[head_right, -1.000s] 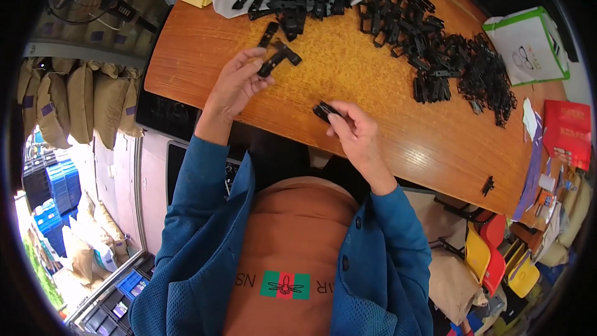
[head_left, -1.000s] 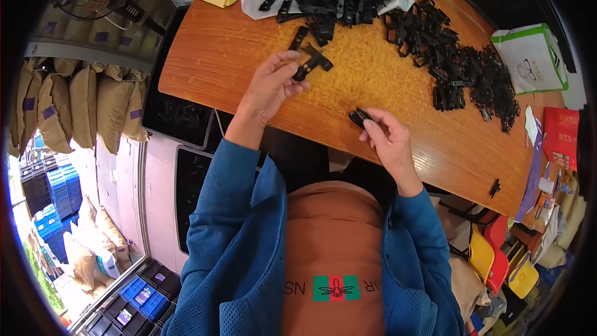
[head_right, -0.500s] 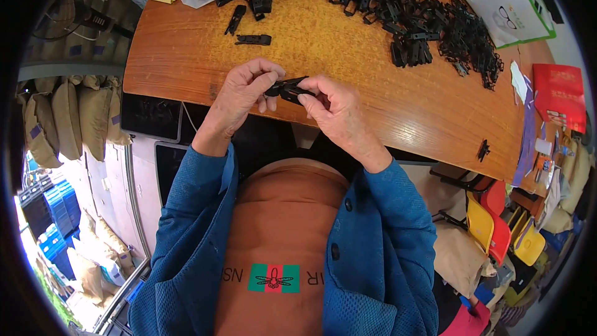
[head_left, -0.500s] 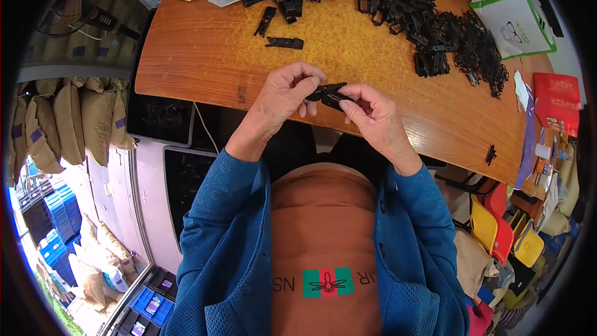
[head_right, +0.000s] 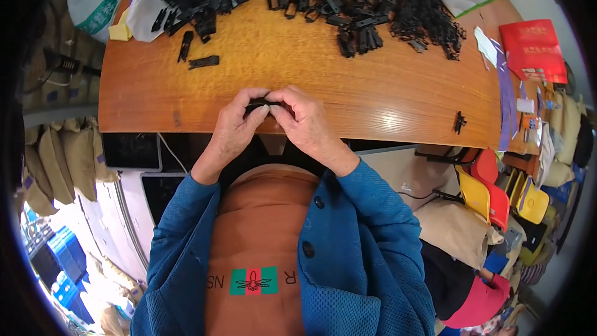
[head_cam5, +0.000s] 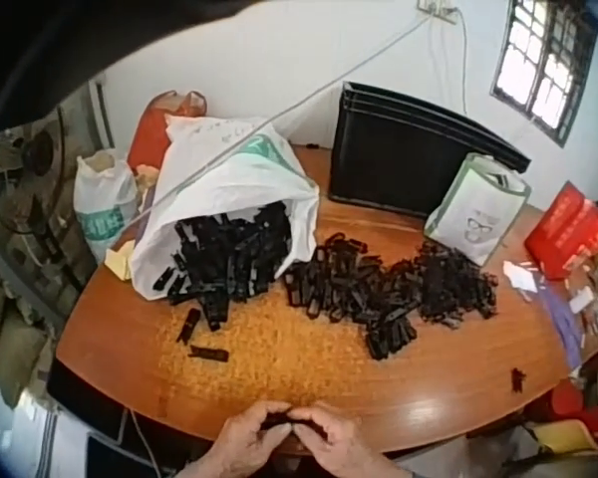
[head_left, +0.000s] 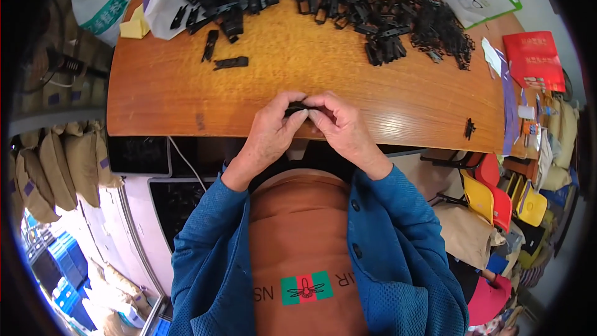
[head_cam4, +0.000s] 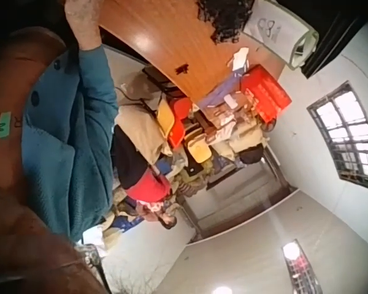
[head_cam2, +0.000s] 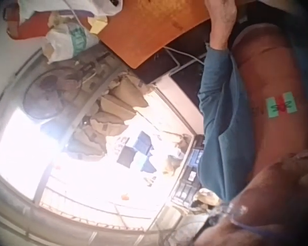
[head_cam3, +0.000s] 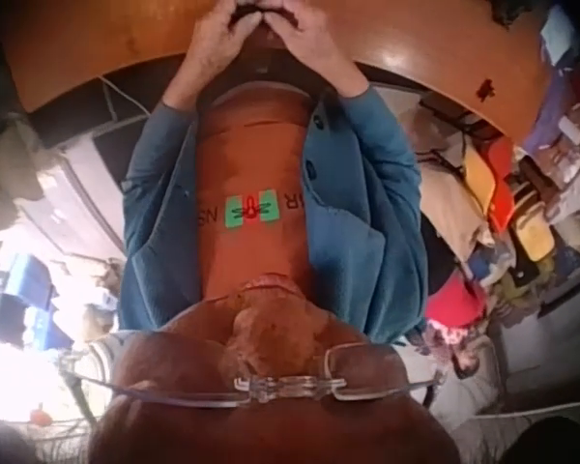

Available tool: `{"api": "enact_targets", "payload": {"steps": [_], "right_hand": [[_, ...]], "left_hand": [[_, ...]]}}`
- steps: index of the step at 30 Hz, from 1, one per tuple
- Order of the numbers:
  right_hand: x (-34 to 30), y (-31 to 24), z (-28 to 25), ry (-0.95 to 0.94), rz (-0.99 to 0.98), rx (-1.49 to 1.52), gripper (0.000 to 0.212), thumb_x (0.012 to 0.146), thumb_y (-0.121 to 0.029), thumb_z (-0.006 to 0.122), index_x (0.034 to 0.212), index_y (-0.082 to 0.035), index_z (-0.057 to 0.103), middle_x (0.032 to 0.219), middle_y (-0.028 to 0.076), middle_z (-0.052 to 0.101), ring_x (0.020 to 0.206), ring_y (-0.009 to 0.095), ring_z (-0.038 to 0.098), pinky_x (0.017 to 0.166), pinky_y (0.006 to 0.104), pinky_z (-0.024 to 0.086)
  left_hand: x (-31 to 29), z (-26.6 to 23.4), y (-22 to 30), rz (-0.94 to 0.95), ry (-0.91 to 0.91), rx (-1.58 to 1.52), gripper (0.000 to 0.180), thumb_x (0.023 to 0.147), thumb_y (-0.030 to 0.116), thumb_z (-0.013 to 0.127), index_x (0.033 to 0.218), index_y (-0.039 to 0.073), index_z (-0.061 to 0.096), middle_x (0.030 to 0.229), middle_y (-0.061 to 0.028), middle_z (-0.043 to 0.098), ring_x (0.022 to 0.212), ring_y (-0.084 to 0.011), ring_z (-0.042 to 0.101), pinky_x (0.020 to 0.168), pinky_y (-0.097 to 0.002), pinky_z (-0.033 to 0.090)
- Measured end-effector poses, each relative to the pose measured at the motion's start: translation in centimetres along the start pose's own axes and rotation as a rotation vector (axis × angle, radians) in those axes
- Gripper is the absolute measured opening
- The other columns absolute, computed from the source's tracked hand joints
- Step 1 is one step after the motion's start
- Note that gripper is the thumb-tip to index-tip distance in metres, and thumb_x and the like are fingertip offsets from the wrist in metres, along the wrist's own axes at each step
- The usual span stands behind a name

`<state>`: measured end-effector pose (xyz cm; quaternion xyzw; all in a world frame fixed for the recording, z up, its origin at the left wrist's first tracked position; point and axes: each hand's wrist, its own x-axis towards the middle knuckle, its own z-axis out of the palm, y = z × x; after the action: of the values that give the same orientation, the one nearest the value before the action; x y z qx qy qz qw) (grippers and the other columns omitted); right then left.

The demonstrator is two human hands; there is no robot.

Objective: Assembling black plastic buckle components at a factory workbench.

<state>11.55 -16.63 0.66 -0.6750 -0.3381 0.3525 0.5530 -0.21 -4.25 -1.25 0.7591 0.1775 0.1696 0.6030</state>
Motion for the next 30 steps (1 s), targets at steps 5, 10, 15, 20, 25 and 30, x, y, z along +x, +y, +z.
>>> {"api": "enact_targets", "payload": {"steps": [5, 10, 15, 20, 25, 30], "right_hand": [[-0.7, 0.6, -2.2, -0.018, 0.102, 0.317, 0.016, 0.090, -0.006, 0.061, 0.106, -0.004, 0.062, 0.079, -0.002, 0.052, 0.062, 0.007, 0.055, 0.055, 0.0188, 0.047], [-0.8, 1.7, -3.7, 0.006, 0.329, 0.604, 0.016, 0.089, -0.012, 0.063, 0.104, -0.006, 0.059, 0.080, 0.003, 0.061, 0.060, 0.006, 0.055, 0.048, 0.0168, 0.044], [-0.3, 1.5, -4.7, 0.041, 0.356, 0.627, 0.013, 0.087, -0.013, 0.066, 0.094, -0.006, 0.057, 0.076, 0.000, 0.062, 0.058, 0.005, 0.053, 0.046, 0.0178, 0.043], [0.1, 2.4, -10.3, 0.193, 0.166, 0.034, 0.013, 0.085, -0.010, 0.067, 0.095, -0.006, 0.062, 0.076, 0.000, 0.062, 0.061, 0.006, 0.055, 0.054, 0.0209, 0.045], [1.7, 4.3, -22.9, 0.732, -0.164, -0.900, 0.019, 0.084, -0.008, 0.064, 0.102, -0.003, 0.059, 0.089, 0.010, 0.054, 0.072, 0.019, 0.057, 0.062, 0.0306, 0.048], [3.2, 5.7, -26.2, 0.610, -0.139, -1.199, 0.022, 0.084, -0.012, 0.064, 0.103, -0.003, 0.058, 0.093, 0.015, 0.056, 0.081, 0.032, 0.059, 0.069, 0.0398, 0.047]], "left_hand": [[0.5, 1.8, -0.4, -0.102, -0.015, -0.189, 0.036, 0.088, 0.005, 0.061, 0.122, 0.004, 0.050, 0.094, -0.0041, 0.059, 0.085, -0.0102, 0.057, 0.077, -0.0244, 0.048], [1.9, 3.1, 0.7, -0.219, -0.108, -0.475, 0.042, 0.088, 0.006, 0.062, 0.126, 0.005, 0.046, 0.091, -0.0038, 0.058, 0.082, -0.0100, 0.057, 0.075, -0.0234, 0.048], [3.1, 3.3, 1.5, -0.206, -0.131, -0.487, 0.038, 0.089, 0.003, 0.057, 0.125, 0.005, 0.047, 0.090, -0.0041, 0.058, 0.081, -0.0110, 0.058, 0.074, -0.0242, 0.049], [5.4, 3.0, 1.9, -0.120, -0.291, 0.013, 0.026, 0.087, 0.002, 0.059, 0.112, 0.004, 0.053, 0.092, -0.0067, 0.058, 0.083, -0.0152, 0.060, 0.073, -0.0269, 0.048], [11.8, 3.4, 4.0, 0.431, -0.126, 0.615, 0.025, 0.079, 0.004, 0.062, 0.103, 0.007, 0.057, 0.091, -0.0126, 0.052, 0.084, -0.0310, 0.055, 0.070, -0.0401, 0.046], [17.9, 7.0, 3.8, 0.511, -0.292, 0.846, 0.029, 0.077, -0.006, 0.055, 0.104, 0.006, 0.058, 0.093, -0.0141, 0.052, 0.090, -0.0302, 0.056, 0.070, -0.0395, 0.050]]}}
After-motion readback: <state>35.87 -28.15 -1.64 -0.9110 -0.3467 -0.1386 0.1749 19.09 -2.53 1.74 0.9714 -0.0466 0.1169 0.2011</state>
